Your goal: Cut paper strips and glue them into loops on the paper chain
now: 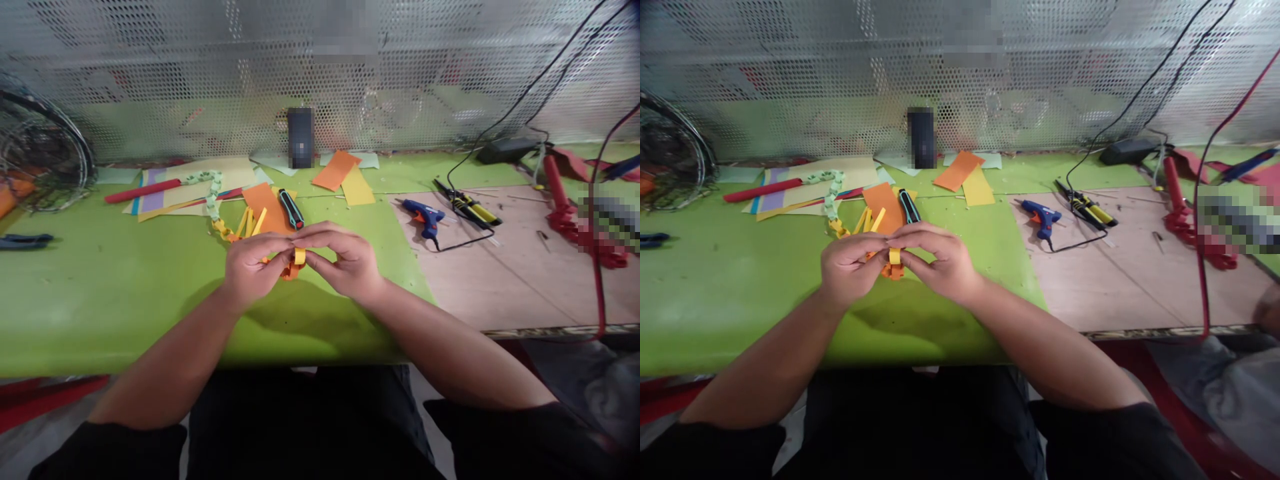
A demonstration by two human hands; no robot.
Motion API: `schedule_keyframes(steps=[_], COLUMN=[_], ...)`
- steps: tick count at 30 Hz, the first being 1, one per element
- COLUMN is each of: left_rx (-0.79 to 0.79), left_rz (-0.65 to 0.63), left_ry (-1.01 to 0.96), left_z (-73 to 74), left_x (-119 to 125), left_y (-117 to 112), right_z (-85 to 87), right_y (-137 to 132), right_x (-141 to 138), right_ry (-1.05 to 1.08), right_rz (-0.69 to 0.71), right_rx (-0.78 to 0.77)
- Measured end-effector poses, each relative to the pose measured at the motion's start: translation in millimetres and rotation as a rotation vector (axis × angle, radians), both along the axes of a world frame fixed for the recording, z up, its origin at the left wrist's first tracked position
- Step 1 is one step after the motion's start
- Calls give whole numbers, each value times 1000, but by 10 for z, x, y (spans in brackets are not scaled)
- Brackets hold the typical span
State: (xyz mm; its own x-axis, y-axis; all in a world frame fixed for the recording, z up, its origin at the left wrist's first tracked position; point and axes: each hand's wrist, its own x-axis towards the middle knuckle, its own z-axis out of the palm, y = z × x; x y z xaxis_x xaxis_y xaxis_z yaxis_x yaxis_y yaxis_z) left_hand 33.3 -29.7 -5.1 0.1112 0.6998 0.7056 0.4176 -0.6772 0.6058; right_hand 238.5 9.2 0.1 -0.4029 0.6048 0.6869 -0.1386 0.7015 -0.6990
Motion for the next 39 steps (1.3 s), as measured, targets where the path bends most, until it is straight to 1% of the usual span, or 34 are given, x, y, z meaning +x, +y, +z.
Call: schedule_keyframes(steps=[3,6,8,11,14,17,21,23,24,27,28,29,30,32,34,35,37,39], left_rx=[-49,-196,-322,-483,-592,-648,-652,-636,-610,-489,-449,-410,-380,-343,-321,-308,-250,-156], left_rz=[16,-6,-57,-159,-234,-272,-332,-314,-269,-50,6,35,34,-27,-85,-94,-69,-19], left_ry=[-15,-95,-168,-242,-255,-251,-340,-367,-357,-282,-276,-288,-309,-342,-333,-309,-239,-157], left_z=[-8,-24,-26,1,29,-19,-153,-160,-140,-30,4,28,41,39,21,14,13,22], left_x=[9,1,-17,-50,-79,-122,-199,-215,-212,-177,-164,-154,-148,-145,-146,-143,-131,-114], left_y=[-2,10,23,37,42,71,149,167,164,127,114,105,100,104,114,118,123,127], right_z=[-11,-55,-89,-124,-131,-120,-104,-98,-96,-93,-94,-95,-98,-109,-125,-133,-146,-145], right_y=[8,28,43,53,42,24,29,46,55,69,68,67,65,63,65,66,61,47], right_x=[-15,-45,-60,-76,-93,-103,-75,-47,-34,-11,-11,-12,-15,-23,-31,-34,-39,-44], right_ry=[34,85,109,135,155,164,177,184,182,150,136,125,117,112,107,103,96,84], right_rz=[-3,22,39,60,90,119,130,112,100,69,63,61,63,67,71,73,82,88], right_rx=[-71,-192,-261,-319,-342,-369,-412,-386,-363,-302,-293,-288,-286,-286,-282,-280,-279,-281])
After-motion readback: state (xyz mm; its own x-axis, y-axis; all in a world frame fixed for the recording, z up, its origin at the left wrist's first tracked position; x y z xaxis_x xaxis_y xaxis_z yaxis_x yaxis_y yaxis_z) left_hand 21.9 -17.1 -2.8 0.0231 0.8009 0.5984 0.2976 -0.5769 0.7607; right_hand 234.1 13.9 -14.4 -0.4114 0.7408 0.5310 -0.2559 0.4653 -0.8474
